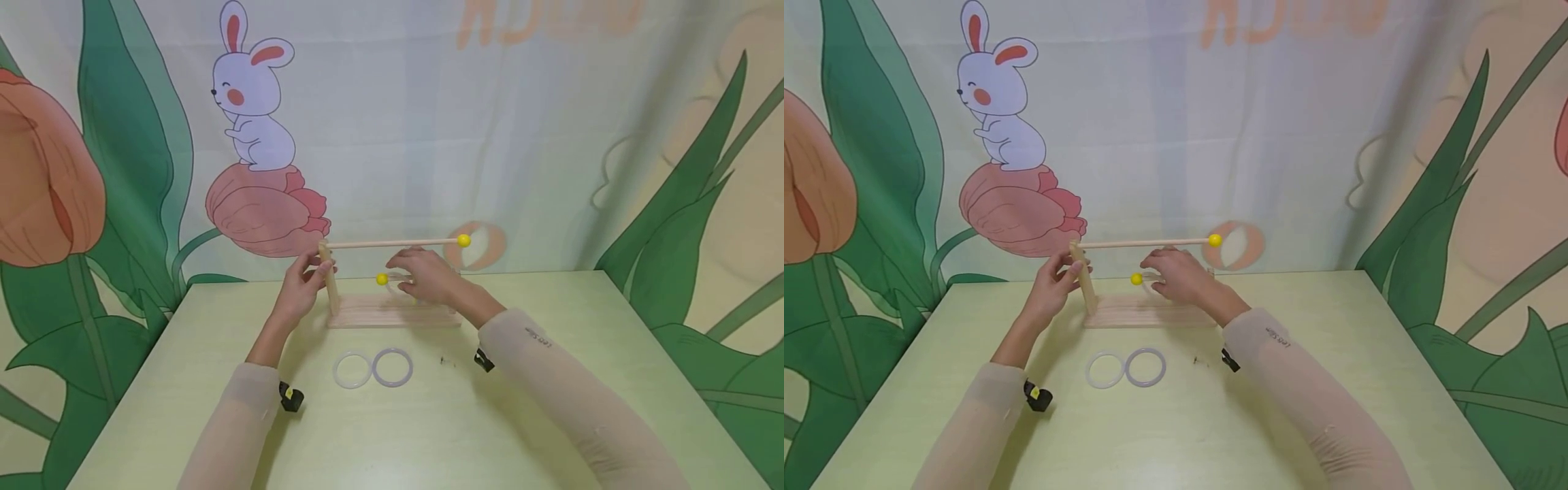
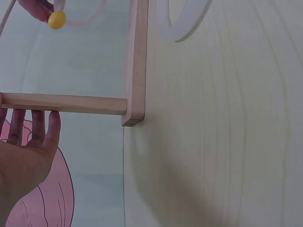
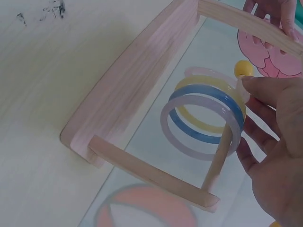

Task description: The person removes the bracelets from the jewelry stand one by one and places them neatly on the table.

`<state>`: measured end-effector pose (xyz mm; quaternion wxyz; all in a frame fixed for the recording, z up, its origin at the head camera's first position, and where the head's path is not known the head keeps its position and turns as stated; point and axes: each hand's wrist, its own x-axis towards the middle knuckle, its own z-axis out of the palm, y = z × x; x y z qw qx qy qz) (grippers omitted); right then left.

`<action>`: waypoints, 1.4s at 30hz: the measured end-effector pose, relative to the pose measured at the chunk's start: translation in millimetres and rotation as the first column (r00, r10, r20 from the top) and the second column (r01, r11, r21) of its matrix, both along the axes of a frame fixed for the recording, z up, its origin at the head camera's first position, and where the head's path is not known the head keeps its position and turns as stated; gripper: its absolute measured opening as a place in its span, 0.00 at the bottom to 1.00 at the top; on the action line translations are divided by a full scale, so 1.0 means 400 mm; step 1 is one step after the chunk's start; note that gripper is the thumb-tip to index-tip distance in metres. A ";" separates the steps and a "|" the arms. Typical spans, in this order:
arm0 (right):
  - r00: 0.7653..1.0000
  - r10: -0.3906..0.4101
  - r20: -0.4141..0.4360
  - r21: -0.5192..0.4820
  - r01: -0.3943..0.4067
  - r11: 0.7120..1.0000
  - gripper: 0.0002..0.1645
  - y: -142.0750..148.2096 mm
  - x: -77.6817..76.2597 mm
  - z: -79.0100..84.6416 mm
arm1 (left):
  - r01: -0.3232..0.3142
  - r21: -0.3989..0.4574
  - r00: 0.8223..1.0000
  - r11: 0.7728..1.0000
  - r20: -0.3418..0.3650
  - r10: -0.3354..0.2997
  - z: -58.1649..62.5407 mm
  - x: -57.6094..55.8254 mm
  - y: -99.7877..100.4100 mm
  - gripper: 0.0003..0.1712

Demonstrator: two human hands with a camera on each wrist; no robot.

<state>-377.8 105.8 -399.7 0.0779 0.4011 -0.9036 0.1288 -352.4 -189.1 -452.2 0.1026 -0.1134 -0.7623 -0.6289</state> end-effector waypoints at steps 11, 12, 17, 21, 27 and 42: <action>0.995 -0.022 0.101 0.056 0.016 0.998 0.24 0.003 -0.010 0.013 | 0.016 0.016 1.000 1.000 -0.005 -0.016 -0.001 -0.003 -0.002 0.27; 0.994 -0.020 0.105 0.054 0.014 0.998 0.24 0.005 -0.010 0.014 | 0.015 0.017 1.000 1.000 -0.004 -0.015 -0.001 -0.003 -0.001 0.27; 0.993 -0.004 0.122 0.045 -0.001 0.999 0.26 0.009 -0.017 0.011 | 0.024 0.028 1.000 0.999 -0.006 -0.024 0.002 0.000 -0.002 0.25; 0.991 0.002 0.135 0.047 -0.009 0.999 0.27 0.008 -0.023 0.006 | 0.037 0.046 0.999 0.998 -0.015 -0.037 0.003 0.000 -0.003 0.24; 0.987 0.003 0.159 0.059 -0.013 0.998 0.27 0.004 -0.025 0.004 | 0.038 0.037 0.999 0.999 -0.018 -0.037 0.001 -0.001 -0.005 0.23; 0.974 -0.084 0.213 0.098 0.064 0.993 0.40 0.017 -0.030 -0.013 | 0.034 0.013 0.999 0.999 -0.031 -0.033 -0.001 0.000 -0.005 0.25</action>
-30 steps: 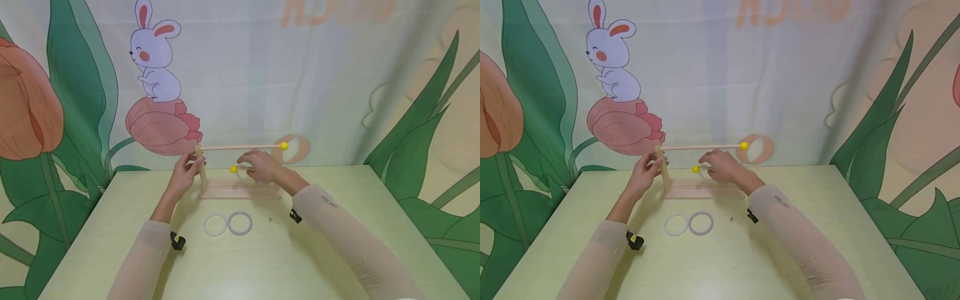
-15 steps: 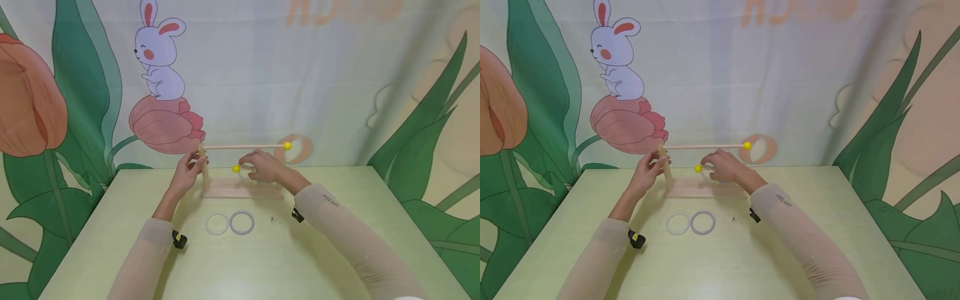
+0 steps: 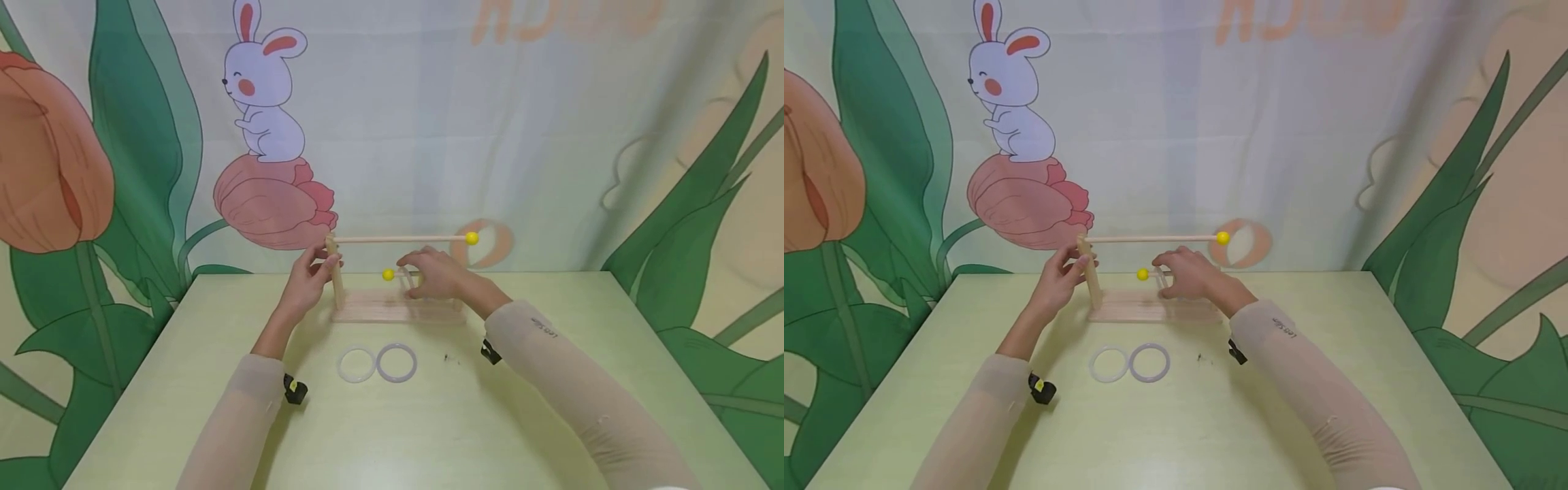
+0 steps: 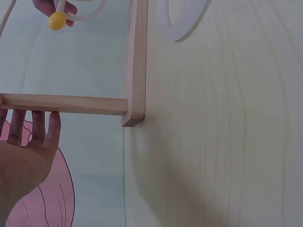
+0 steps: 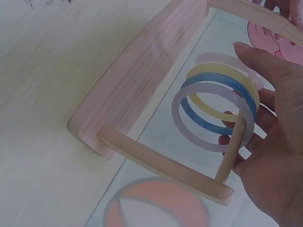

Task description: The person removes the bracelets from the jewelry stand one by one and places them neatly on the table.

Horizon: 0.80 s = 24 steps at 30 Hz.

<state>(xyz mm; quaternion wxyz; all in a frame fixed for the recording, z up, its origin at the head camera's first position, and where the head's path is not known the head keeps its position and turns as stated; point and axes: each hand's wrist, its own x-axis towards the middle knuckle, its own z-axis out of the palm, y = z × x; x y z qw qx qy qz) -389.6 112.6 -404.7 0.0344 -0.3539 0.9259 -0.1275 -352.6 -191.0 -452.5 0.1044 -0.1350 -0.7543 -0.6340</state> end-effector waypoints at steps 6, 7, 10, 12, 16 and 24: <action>0.999 -0.020 -0.032 0.058 0.021 0.998 0.45 -0.002 -0.001 -0.002 | 0.001 0.010 1.000 1.000 0.013 -0.002 0.001 -0.001 -0.002 0.24; 0.999 -0.020 -0.035 0.065 0.023 0.998 0.45 -0.002 0.000 -0.001 | 0.001 0.011 1.000 1.000 0.012 -0.001 0.000 -0.002 -0.002 0.24; 0.999 -0.022 -0.027 0.073 0.024 0.997 0.47 -0.002 0.001 0.000 | -0.003 0.005 1.000 1.000 0.011 0.003 -0.002 -0.006 -0.003 0.25; 1.000 -0.022 -0.020 0.082 0.023 0.996 0.48 -0.002 0.001 0.000 | -0.003 0.003 1.000 1.000 0.012 0.003 -0.003 -0.008 -0.003 0.25; 0.999 -0.025 -0.026 0.094 0.027 0.995 0.50 -0.001 0.003 -0.001 | 0.002 -0.005 1.000 1.000 0.002 -0.002 0.001 -0.010 -0.002 0.26; 0.998 -0.024 -0.061 0.066 0.028 0.997 0.48 -0.019 0.003 -0.011 | -0.003 -0.001 1.000 1.000 -0.003 0.003 -0.004 -0.004 -0.003 0.25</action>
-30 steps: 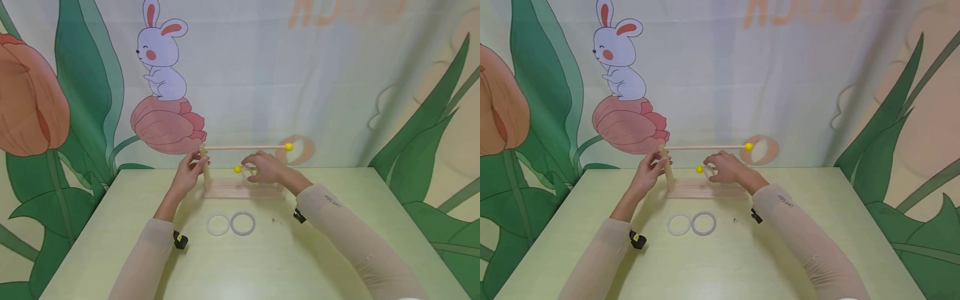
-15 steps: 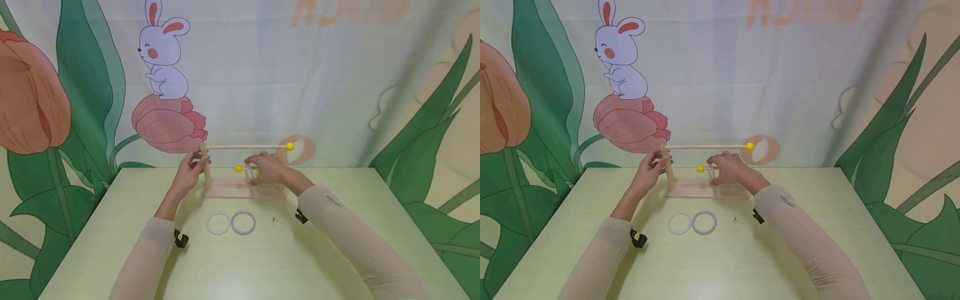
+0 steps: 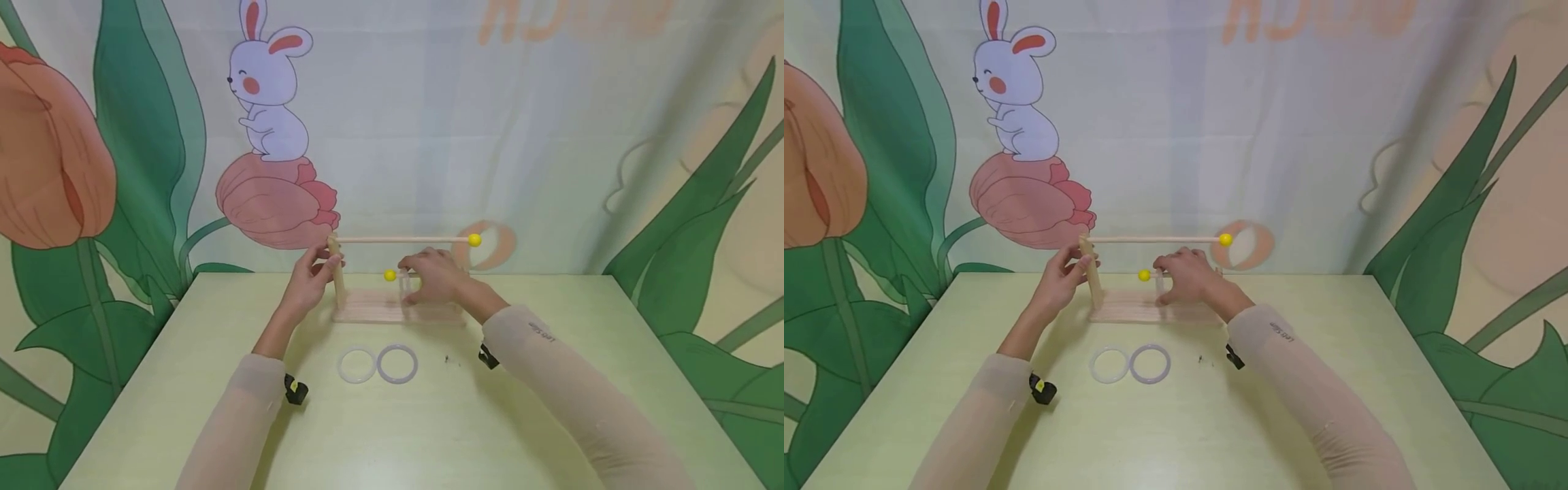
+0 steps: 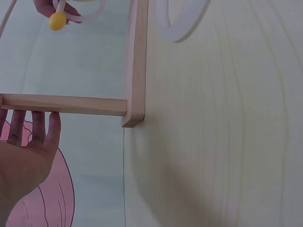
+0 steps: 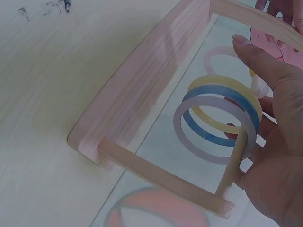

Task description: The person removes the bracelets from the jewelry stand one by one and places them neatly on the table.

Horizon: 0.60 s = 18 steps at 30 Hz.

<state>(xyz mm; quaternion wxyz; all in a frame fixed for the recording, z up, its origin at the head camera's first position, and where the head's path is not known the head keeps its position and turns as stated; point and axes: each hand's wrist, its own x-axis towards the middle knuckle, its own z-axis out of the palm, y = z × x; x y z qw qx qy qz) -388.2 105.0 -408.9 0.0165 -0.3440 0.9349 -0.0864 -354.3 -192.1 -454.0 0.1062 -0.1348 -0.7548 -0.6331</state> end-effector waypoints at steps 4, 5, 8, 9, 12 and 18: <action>1.000 0.003 -0.019 -0.001 -0.003 1.000 0.47 -0.016 -0.006 -0.007 | 0.003 0.006 1.000 1.000 0.003 -0.003 -0.001 -0.001 -0.001 0.24; 1.000 0.002 -0.021 -0.004 -0.002 1.000 0.47 -0.019 -0.006 -0.009 | 0.005 0.004 1.000 1.000 0.003 -0.005 -0.001 -0.001 0.000 0.23; 1.000 0.006 -0.026 -0.016 -0.007 1.000 0.46 -0.031 -0.005 -0.010 | 0.000 0.000 1.000 1.000 -0.002 0.000 -0.002 -0.002 0.003 0.23; 0.999 0.010 -0.030 -0.022 -0.011 1.000 0.46 -0.036 -0.004 -0.009 | -0.002 -0.004 1.000 1.000 -0.005 0.002 -0.001 -0.003 0.003 0.23; 0.999 0.020 -0.046 -0.035 -0.022 0.999 0.46 -0.053 0.000 -0.005 | -0.004 -0.007 1.000 1.000 -0.008 0.004 0.000 -0.002 0.002 0.23; 0.997 0.035 -0.066 -0.043 -0.038 0.998 0.45 -0.087 0.002 -0.009 | 0.003 -0.016 1.000 1.000 -0.016 -0.003 -0.003 -0.003 -0.001 0.24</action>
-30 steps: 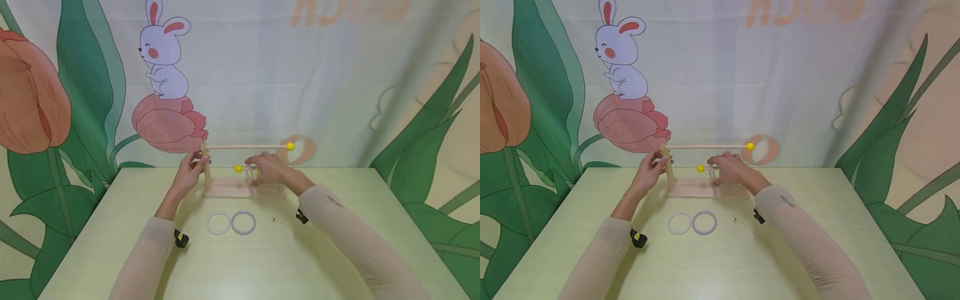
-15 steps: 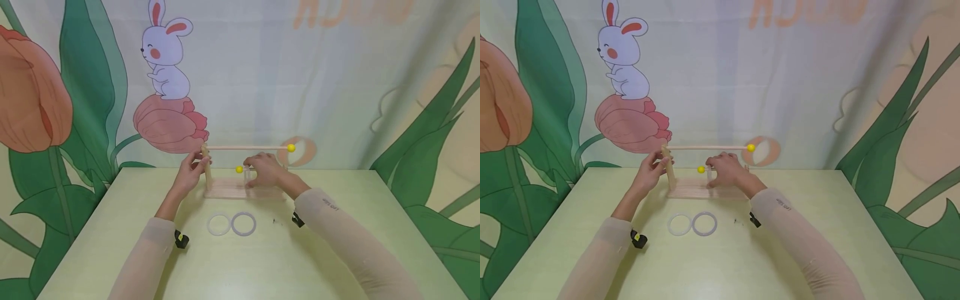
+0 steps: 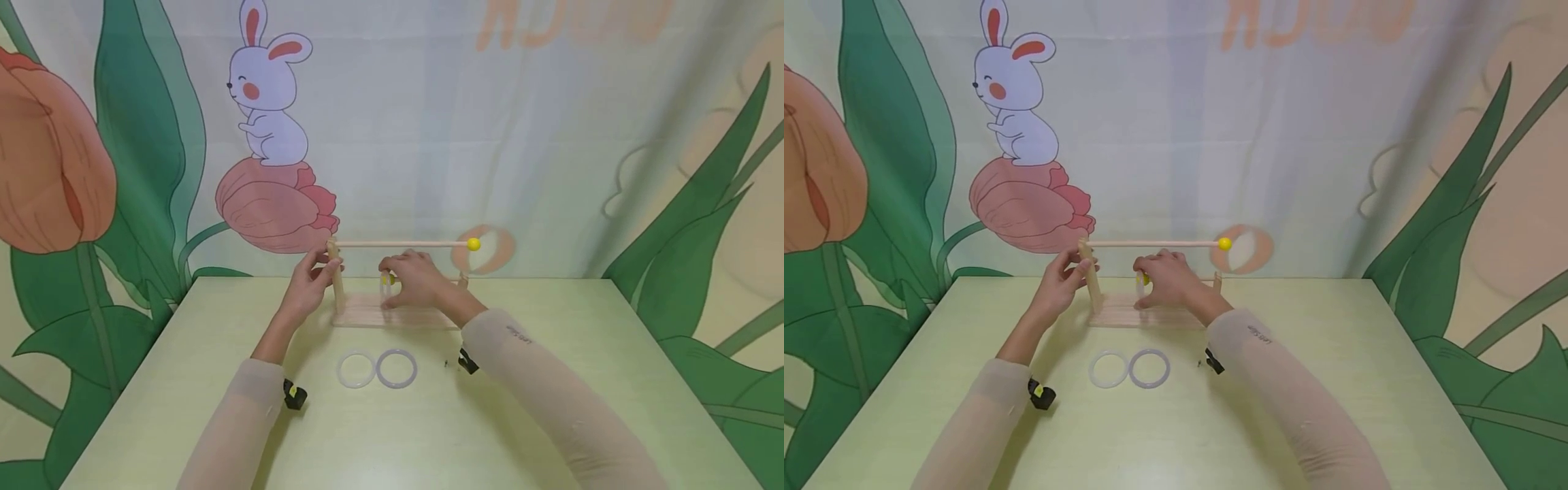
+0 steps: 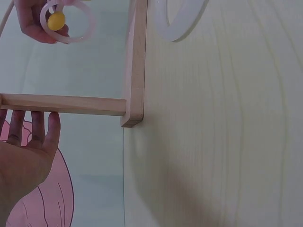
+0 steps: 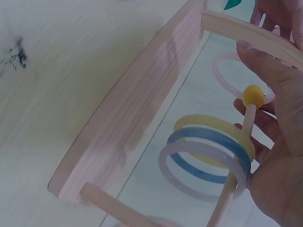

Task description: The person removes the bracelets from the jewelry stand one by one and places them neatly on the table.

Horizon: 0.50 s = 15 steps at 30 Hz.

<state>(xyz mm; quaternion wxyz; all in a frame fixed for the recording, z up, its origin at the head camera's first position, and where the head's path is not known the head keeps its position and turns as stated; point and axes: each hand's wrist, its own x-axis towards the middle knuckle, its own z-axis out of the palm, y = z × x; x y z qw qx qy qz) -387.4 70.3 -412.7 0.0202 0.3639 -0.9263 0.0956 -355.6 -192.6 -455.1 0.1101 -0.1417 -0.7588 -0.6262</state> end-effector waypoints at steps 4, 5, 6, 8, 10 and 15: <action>1.000 0.008 0.016 -0.009 -0.008 1.000 0.44 -0.019 0.001 -0.007 | -0.012 -0.009 1.000 1.000 0.007 0.012 -0.003 0.002 -0.001 0.24; 1.000 0.007 0.026 -0.014 -0.007 1.000 0.44 -0.023 0.002 -0.008 | -0.015 -0.011 1.000 1.000 0.010 0.015 -0.004 0.002 -0.001 0.25; 1.000 0.006 0.029 -0.013 -0.005 1.000 0.43 -0.026 0.002 -0.009 | -0.016 -0.010 1.000 1.000 0.012 0.016 -0.003 0.002 0.000 0.25; 0.999 0.002 0.036 -0.015 -0.001 1.000 0.43 -0.032 0.004 -0.008 | -0.014 -0.006 1.000 1.000 0.018 0.014 -0.002 0.003 0.001 0.25; 0.999 0.002 0.035 -0.013 -0.002 1.000 0.42 -0.038 0.006 -0.005 | -0.010 -0.001 1.000 1.000 0.017 0.010 0.000 0.002 0.001 0.26; 1.000 0.026 0.015 -0.009 -0.025 1.000 0.42 -0.052 0.019 -0.002 | -0.008 0.008 1.000 1.000 0.013 0.007 0.001 0.007 0.004 0.24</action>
